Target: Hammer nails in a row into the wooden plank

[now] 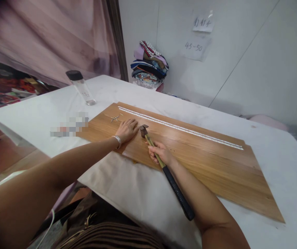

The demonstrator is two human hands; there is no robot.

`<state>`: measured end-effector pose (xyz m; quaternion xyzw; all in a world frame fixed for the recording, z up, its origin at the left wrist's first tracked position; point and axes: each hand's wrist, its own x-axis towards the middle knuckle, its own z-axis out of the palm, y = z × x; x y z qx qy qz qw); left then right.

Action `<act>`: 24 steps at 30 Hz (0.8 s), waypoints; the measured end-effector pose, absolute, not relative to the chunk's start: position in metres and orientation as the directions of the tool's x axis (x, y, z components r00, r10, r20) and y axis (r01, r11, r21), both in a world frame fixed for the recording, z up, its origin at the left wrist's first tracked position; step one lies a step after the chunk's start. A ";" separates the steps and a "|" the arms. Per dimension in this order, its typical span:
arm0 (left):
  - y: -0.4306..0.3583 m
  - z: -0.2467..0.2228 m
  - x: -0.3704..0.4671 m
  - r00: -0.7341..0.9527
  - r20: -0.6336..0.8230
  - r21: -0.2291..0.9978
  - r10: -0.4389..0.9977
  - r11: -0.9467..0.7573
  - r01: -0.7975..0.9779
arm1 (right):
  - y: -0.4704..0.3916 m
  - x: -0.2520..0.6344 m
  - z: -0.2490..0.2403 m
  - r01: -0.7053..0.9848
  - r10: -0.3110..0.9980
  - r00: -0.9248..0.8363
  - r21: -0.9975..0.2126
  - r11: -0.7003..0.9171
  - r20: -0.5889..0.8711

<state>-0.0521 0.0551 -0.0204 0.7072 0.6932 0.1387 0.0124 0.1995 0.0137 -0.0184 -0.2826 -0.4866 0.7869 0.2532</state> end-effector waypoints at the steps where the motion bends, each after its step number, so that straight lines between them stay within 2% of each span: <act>1: 0.055 -0.020 -0.052 0.001 0.179 0.209 0.984 -0.039 0.977 | 0.014 0.200 -0.018 -0.127 0.674 -0.714 -0.910 -0.395 -0.193; 24: 0.055 -0.019 -0.052 -0.003 0.182 0.228 0.983 -0.040 0.973 | 0.012 0.199 -0.016 -0.118 0.669 -0.716 -0.910 -0.397 -0.199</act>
